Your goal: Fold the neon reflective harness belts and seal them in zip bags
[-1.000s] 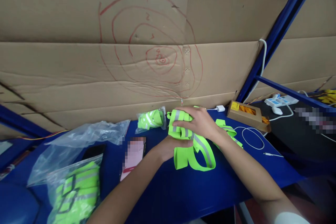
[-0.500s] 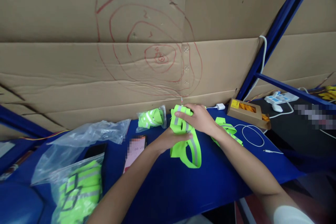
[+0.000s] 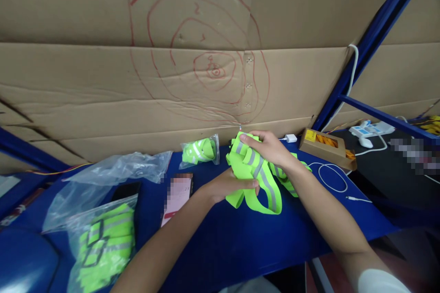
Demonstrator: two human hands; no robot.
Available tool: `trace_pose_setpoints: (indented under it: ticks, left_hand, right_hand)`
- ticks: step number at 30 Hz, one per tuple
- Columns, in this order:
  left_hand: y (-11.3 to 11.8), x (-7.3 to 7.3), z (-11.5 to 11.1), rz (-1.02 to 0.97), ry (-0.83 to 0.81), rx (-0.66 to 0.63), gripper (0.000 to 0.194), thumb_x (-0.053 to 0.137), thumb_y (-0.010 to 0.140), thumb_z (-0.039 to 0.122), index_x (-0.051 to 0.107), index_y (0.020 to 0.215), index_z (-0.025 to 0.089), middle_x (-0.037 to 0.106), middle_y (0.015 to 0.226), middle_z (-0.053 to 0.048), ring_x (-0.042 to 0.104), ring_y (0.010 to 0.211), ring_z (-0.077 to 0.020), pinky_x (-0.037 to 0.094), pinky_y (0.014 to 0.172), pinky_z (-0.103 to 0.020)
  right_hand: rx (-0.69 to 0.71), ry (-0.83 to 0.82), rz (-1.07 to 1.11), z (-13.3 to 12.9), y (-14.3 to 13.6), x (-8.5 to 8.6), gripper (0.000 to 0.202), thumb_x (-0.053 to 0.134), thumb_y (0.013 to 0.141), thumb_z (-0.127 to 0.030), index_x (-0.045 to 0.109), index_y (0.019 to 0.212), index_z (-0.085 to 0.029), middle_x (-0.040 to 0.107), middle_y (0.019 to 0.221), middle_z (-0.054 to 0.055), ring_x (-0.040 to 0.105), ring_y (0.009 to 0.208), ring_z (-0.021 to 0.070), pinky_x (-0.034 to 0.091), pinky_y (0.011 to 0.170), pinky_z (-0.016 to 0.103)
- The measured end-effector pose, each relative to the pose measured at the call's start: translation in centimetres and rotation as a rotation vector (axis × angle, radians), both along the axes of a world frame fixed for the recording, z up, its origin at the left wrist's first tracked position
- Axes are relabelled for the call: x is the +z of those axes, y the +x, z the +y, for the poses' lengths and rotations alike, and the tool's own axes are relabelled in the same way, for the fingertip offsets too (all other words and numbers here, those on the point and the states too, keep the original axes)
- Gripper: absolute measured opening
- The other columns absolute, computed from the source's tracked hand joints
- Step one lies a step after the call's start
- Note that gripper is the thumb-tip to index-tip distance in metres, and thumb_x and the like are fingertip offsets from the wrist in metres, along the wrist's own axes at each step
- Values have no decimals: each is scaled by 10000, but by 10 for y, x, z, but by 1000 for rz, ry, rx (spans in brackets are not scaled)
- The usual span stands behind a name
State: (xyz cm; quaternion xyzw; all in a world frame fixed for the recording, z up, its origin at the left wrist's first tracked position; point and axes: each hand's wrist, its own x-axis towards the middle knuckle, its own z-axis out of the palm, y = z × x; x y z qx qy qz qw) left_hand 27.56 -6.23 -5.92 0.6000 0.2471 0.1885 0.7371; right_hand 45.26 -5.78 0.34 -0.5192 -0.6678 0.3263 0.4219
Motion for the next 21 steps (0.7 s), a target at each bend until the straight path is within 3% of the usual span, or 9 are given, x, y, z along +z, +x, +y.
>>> trace_pose_setpoints:
  ticks: [2,5,8,10,13,17,21]
  left_hand:
    - [-1,2,1,-28,-40,55,337,886,717,388,778,906,132,788,939,-100,725,966,-267,527,924,-353]
    - [4,0,-1,-128,-217,172,583,956,601,340,745,1108,143,770,1119,-128,703,1098,-329,533,961,-408]
    - [15,-6,-8,-247,-351,262,634,991,512,335,749,1064,137,778,1087,-121,727,1032,-318,558,927,-392]
    - [22,-9,-14,-276,-350,334,584,982,533,322,749,1043,160,782,1069,-85,738,987,-274,569,891,-348]
    - [26,-11,-16,-211,-214,375,464,933,629,348,744,1010,164,782,1039,-73,741,931,-239,577,835,-326]
    - [16,-9,-1,-110,-79,275,418,916,656,391,752,928,119,777,878,-89,733,823,-234,577,794,-349]
    - [-1,-6,17,-30,-13,173,383,924,659,347,769,933,128,783,918,-86,732,846,-219,569,815,-330]
  right_hand:
    - [25,-16,49,2,1,0,544,574,862,-718,696,882,-188,717,808,12,646,725,175,477,647,274]
    - [-114,165,-55,2,-1,-2,442,620,882,-641,700,959,-212,755,934,21,695,831,197,503,764,299]
    - [-270,355,-212,-1,-8,-9,412,656,888,-595,682,1125,-259,768,1073,18,724,930,227,504,825,319]
    - [-318,427,-306,-4,-12,-15,468,638,896,-616,663,1210,-270,771,1091,35,734,923,239,506,802,317]
    - [-334,493,-425,-7,-17,-20,538,603,897,-665,667,1244,-259,781,1005,60,736,853,241,492,746,307]
    - [-298,388,-325,-6,-16,-15,475,648,885,-619,689,1179,-249,768,929,37,708,783,211,471,725,290]
    - [-157,188,-64,3,-14,-14,410,643,874,-609,711,963,-214,726,837,2,603,651,144,432,636,258]
